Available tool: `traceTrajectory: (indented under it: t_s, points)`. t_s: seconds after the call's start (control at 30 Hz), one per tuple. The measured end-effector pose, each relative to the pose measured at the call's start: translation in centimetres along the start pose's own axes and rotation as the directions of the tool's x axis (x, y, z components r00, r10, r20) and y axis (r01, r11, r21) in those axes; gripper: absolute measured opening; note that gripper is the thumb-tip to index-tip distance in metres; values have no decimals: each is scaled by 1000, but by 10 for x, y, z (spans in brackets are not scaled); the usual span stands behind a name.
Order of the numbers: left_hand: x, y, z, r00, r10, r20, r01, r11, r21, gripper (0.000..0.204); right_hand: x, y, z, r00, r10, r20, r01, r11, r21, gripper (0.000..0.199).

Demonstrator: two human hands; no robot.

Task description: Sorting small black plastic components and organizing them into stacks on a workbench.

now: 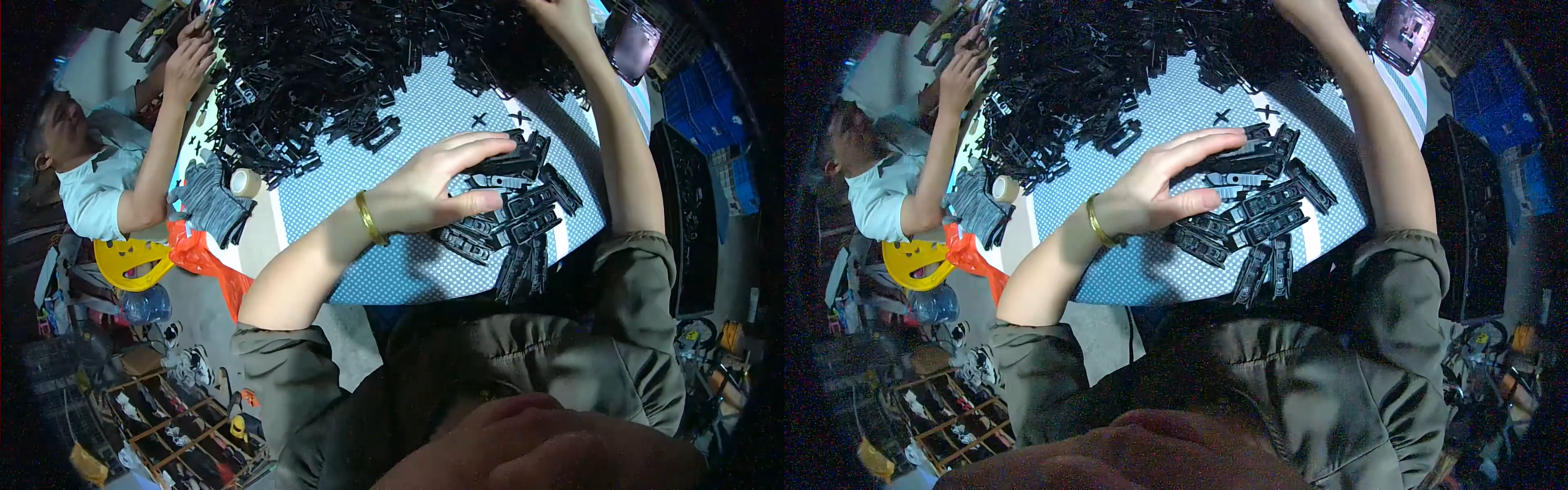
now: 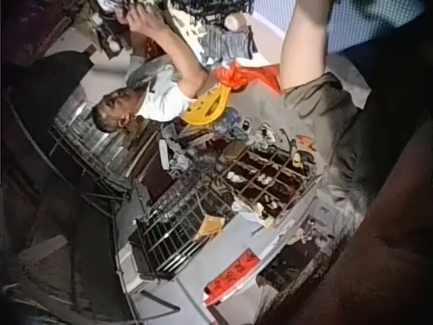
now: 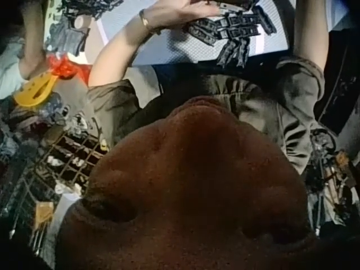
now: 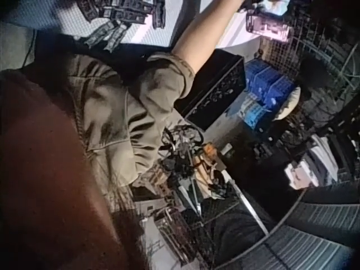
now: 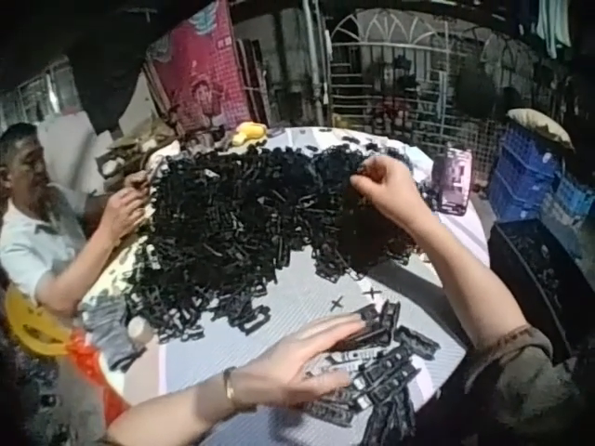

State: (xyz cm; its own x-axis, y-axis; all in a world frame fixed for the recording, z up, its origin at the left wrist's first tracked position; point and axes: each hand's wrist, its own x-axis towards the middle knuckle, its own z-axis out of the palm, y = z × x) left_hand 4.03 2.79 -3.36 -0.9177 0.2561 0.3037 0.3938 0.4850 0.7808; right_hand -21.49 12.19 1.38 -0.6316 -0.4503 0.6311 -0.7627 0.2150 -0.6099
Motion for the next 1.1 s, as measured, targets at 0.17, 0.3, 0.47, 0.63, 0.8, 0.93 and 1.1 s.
traceTrajectory:
  t_s: [0.17,0.3,0.47,0.63,0.8,0.93,1.1]
  points:
    - [-3,-4,-1,997,43,-58,-43,999,7,56,9,-4,9,996,-66,51,70,994,-79,20]
    - [-3,-5,-1,998,23,-61,-24,1000,-13,53,2,-21,29,952,-158,261,192,976,-107,18]
    - [-3,-5,-2,998,38,-54,-39,999,-5,51,14,-28,57,877,-401,265,467,843,-269,10]
    - [-2,-8,1,996,42,-76,-41,999,19,51,29,-20,69,737,-501,453,670,629,-394,3]
    - [-2,-6,-3,986,-35,-162,31,999,-30,46,37,-24,69,618,-630,471,768,612,-188,4]
    - [7,-16,1,872,-188,-452,29,942,-336,42,34,-20,61,773,-571,277,622,769,-149,9]
    - [-1,-18,-16,724,-255,-641,-44,910,-413,62,-35,-75,29,801,-93,592,-294,800,524,20]
